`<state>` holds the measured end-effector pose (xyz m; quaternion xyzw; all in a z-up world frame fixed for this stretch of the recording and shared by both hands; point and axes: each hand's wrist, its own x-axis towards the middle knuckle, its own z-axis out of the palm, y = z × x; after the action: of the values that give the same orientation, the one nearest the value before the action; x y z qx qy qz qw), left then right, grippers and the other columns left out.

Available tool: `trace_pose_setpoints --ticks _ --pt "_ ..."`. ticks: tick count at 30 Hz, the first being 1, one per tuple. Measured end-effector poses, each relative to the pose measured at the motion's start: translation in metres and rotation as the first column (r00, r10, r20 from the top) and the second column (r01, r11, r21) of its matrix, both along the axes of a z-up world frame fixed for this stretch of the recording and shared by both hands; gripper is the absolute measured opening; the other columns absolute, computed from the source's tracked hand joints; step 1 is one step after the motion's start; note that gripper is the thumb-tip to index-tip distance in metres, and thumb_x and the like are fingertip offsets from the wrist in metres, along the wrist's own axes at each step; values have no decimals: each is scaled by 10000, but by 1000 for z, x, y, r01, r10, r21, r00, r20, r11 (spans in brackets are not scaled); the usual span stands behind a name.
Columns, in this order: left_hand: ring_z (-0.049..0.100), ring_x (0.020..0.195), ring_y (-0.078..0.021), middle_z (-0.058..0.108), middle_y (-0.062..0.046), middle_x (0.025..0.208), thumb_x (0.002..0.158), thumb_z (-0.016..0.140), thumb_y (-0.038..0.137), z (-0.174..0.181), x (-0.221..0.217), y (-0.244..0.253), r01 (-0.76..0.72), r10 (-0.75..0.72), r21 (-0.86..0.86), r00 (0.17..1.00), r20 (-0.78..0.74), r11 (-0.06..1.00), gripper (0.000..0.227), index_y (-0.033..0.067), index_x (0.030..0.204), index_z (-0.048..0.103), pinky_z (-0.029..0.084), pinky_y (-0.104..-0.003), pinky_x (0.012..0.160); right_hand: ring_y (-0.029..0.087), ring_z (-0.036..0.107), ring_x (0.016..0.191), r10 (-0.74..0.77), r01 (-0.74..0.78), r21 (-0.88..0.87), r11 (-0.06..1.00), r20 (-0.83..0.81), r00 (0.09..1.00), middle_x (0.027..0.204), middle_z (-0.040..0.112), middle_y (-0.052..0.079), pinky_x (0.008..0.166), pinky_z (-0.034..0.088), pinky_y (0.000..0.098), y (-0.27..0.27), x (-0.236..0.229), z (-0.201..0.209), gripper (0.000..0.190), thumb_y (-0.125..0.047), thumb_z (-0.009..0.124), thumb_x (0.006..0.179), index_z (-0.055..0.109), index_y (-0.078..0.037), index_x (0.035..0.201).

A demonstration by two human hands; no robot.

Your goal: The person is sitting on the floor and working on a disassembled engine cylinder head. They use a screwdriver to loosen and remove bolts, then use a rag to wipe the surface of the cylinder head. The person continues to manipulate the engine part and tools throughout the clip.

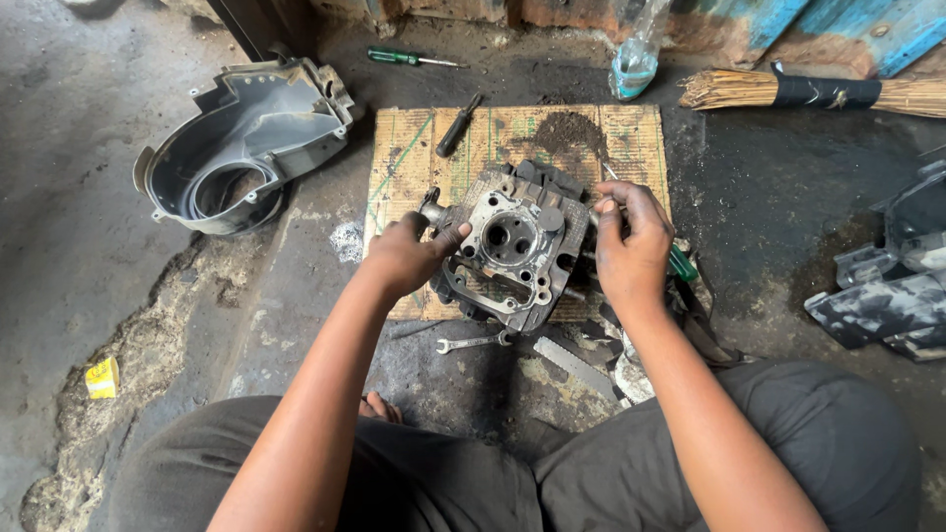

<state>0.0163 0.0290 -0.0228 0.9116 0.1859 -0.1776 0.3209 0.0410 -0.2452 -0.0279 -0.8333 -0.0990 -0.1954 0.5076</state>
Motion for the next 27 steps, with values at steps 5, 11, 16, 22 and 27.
trace_pose_setpoints --ticks 5,11,16,22,27 --pt "324 1482 -454 398 -288 1549 607 675 888 0 2 4 -139 135 -65 989 -63 988 1312 55 1563 339 325 -560 1167 152 690 924 8 -6 42 999 -48 999 1021 690 81 851 566 293 4 2 -8 157 43 599 996 669 -2 1130" --pt "305 1487 -473 331 -295 1588 536 598 986 3 2 -2 -172 175 68 984 -30 983 1449 50 1593 272 257 -644 1178 225 682 998 -6 6 -97 995 4 1000 1075 712 104 899 540 349 7 -7 -9 140 -15 628 999 693 -24 1123" --pt "269 1523 -432 317 -242 1615 503 582 991 10 -2 -1 -174 181 93 981 -74 980 1428 108 1586 292 191 -664 1203 266 664 1032 -9 12 -202 979 15 1000 1092 710 119 925 527 382 7 -21 -7 137 -33 626 1001 701 -38 1115" --pt "288 1499 -486 298 -316 1605 571 576 981 -19 -16 -9 -254 245 -129 966 -85 959 1404 111 1620 238 226 -654 1194 277 688 1009 -6 23 -256 966 67 998 1107 709 110 896 538 389 8 -44 7 160 -51 602 990 694 -48 1121" --pt "436 1433 -452 382 -367 1543 557 777 840 -49 -2 -2 -381 424 -548 904 -53 744 1494 -133 1540 211 390 -590 1143 337 675 991 11 27 -323 946 116 993 1086 685 134 863 533 407 7 -59 22 159 -60 598 974 685 -42 1106"
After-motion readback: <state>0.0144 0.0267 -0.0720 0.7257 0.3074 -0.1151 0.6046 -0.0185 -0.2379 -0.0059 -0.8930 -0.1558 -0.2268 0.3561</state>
